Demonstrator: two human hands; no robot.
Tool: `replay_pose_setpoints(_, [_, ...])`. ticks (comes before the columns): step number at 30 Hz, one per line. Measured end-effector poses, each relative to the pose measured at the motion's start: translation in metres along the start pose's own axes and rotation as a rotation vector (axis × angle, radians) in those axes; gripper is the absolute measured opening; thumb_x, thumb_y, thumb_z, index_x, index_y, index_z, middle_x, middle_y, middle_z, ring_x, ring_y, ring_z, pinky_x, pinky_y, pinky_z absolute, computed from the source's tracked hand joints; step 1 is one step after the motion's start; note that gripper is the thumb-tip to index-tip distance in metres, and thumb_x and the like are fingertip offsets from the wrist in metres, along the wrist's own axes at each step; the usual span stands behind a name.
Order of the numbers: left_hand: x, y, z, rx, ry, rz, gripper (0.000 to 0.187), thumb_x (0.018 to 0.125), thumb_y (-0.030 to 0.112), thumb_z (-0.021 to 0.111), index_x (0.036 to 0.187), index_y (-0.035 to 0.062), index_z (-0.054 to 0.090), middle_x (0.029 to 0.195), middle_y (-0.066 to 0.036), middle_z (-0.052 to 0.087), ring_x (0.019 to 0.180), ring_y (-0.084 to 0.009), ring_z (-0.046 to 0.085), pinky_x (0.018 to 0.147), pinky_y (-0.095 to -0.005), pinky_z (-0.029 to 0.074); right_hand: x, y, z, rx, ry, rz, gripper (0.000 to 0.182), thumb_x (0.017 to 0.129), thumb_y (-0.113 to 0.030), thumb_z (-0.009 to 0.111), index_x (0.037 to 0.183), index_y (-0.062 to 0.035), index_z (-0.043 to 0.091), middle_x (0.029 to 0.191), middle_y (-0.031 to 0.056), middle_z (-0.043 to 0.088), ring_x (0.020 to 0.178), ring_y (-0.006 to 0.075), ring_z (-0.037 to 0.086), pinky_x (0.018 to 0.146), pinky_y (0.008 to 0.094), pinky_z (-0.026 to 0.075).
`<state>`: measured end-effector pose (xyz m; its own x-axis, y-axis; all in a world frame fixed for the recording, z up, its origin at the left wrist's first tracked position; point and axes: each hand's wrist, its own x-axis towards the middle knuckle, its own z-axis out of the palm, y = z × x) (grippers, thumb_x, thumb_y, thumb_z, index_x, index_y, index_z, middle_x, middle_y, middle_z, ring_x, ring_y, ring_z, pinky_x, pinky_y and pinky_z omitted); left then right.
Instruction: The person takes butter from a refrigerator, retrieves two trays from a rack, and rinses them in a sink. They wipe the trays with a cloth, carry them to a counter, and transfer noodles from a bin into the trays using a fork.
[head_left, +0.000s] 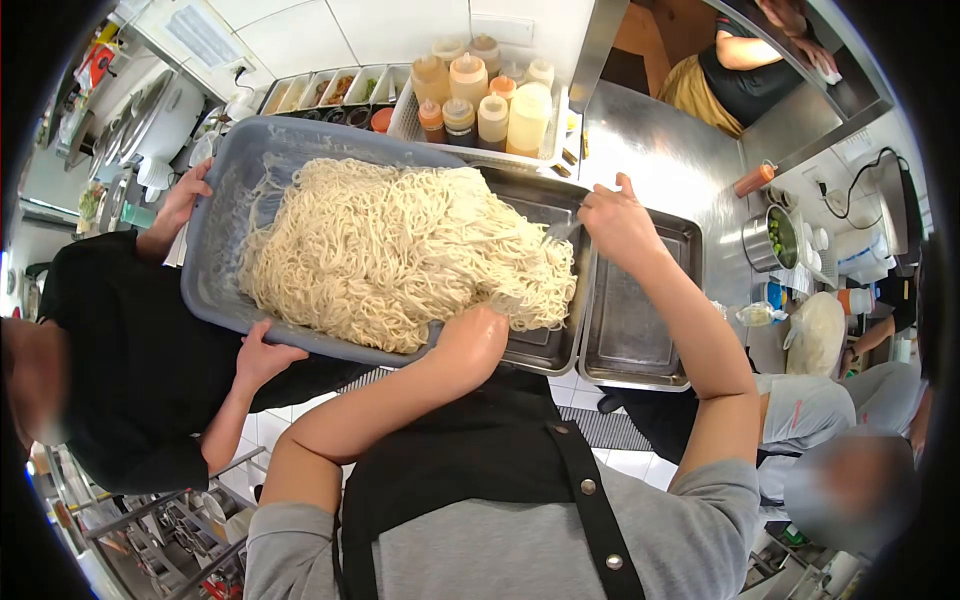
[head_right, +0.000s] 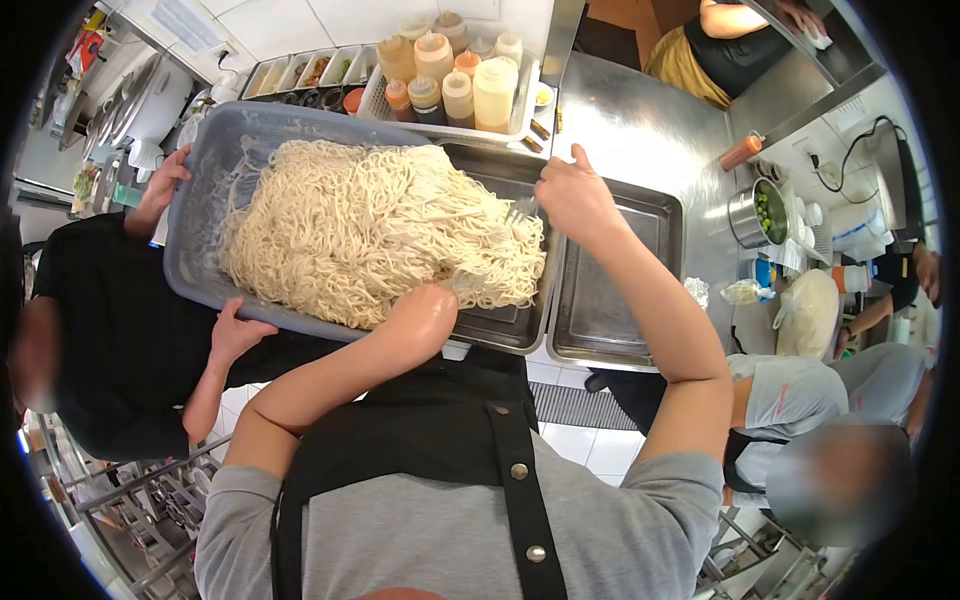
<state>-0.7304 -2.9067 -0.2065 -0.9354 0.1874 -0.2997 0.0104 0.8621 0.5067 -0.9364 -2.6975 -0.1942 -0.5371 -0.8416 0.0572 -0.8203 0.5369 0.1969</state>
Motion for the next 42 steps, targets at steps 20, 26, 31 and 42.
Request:
replay_pose_setpoints(20, [-0.111, -0.097, -0.085, 0.021, 0.254, -0.602, 0.016, 0.084, 0.003, 0.054, 0.081, -0.0088, 0.065, 0.083, -0.032, 0.065, 0.086, -0.0495, 0.065, 0.079, -0.0554, 0.051, 0.277, -0.117, 0.016, -0.009, 0.145, -0.403, 0.01, 0.079, -0.009, 0.064, 0.075, -0.0113, 0.073, 0.078, 0.0052, 0.068, 0.092, 0.0217, 0.065, 0.1, 0.0451, 0.035])
replay_pose_setpoints(26, [-0.042, -0.171, -0.041, -0.168, 0.241, -0.622, 0.023, 0.088, 0.011, 0.058, 0.078, -0.0084, 0.064, 0.073, -0.026, 0.065, 0.069, -0.0395, 0.065, 0.063, -0.0481, 0.05, 0.261, -0.088, 0.009, 0.25, -0.094, -0.403, 0.014, 0.078, -0.007, 0.06, 0.077, -0.0088, 0.075, 0.076, 0.011, 0.071, 0.087, 0.0292, 0.067, 0.104, 0.0473, 0.029])
replay_pose_setpoints(31, [-0.023, -0.17, -0.069, -0.977, 0.114, -0.756, 0.023, 0.098, 0.015, 0.054, 0.087, -0.004, 0.062, 0.056, -0.001, 0.048, 0.044, -0.0096, 0.041, 0.038, -0.0284, 0.029, 0.233, -0.048, 0.027, 0.469, -0.129, -0.36, 0.013, 0.079, -0.015, 0.066, 0.081, -0.0151, 0.078, 0.077, 0.0057, 0.073, 0.083, 0.0249, 0.067, 0.098, 0.0478, 0.029])
replay_pose_setpoints(42, [-0.039, -0.108, -0.086, -1.106, 0.047, -0.562, 0.023, 0.103, 0.017, 0.051, 0.086, 0.002, 0.056, 0.059, 0.004, 0.041, 0.043, -0.0025, 0.031, 0.038, -0.0216, 0.019, 0.152, 0.005, 0.049, 0.863, -0.137, -0.134, 0.016, 0.08, -0.028, 0.077, 0.085, -0.0136, 0.079, 0.073, 0.0018, 0.071, 0.078, 0.018, 0.063, 0.102, 0.043, 0.027])
